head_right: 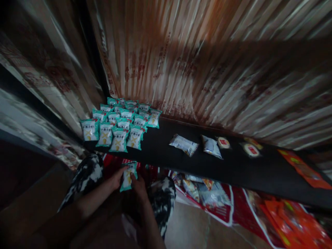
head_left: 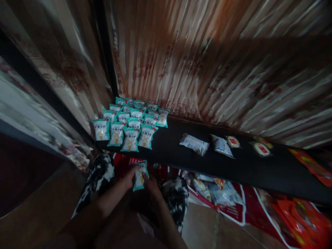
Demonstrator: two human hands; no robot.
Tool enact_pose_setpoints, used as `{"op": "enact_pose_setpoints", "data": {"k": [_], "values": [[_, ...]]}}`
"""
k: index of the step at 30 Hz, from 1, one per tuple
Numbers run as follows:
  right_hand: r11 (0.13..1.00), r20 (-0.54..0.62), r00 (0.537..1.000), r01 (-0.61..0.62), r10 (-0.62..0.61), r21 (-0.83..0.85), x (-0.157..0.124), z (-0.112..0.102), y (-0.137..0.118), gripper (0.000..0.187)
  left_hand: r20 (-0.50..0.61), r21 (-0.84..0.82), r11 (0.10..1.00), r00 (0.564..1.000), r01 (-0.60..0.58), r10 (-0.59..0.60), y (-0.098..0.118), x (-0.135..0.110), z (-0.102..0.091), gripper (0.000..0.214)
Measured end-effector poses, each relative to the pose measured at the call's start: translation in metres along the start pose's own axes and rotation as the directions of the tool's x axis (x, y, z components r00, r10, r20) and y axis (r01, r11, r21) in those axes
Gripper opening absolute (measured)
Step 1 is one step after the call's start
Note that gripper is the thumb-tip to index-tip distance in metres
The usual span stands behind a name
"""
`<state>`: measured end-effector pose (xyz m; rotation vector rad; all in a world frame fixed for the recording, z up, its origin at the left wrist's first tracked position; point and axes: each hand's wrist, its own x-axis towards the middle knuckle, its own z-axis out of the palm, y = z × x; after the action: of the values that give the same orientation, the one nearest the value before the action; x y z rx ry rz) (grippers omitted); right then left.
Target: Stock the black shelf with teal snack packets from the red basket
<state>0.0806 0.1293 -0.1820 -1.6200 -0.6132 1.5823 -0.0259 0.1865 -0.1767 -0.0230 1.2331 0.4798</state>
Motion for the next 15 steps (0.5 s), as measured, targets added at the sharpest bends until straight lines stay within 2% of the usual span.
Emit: {"op": "enact_pose_setpoints", "data": {"k": [4, 9, 15], "values": [[0.996, 0.052, 0.999, -0.008, 0.003, 0.091, -0.022, 0.0, -0.008, 0.05, -0.059, -0.004, 0.997, 0.995, -0.076, 0.075, 0.0, -0.018, -0.002, 0.021], [0.996, 0.044, 0.999, 0.014, -0.018, 0.083, -0.033, 0.01, -0.009, 0.046, -0.102, -0.01, 0.993, 0.988, -0.114, 0.112, 0.002, -0.019, -0.011, 0.018], [0.993, 0.12, 0.991, -0.071, 0.06, 0.089, -0.043, 0.009, -0.01, 0.043, -0.117, -0.002, 0.988, 0.981, -0.156, 0.154, 0.01, -0.029, -0.017, 0.007]]}}
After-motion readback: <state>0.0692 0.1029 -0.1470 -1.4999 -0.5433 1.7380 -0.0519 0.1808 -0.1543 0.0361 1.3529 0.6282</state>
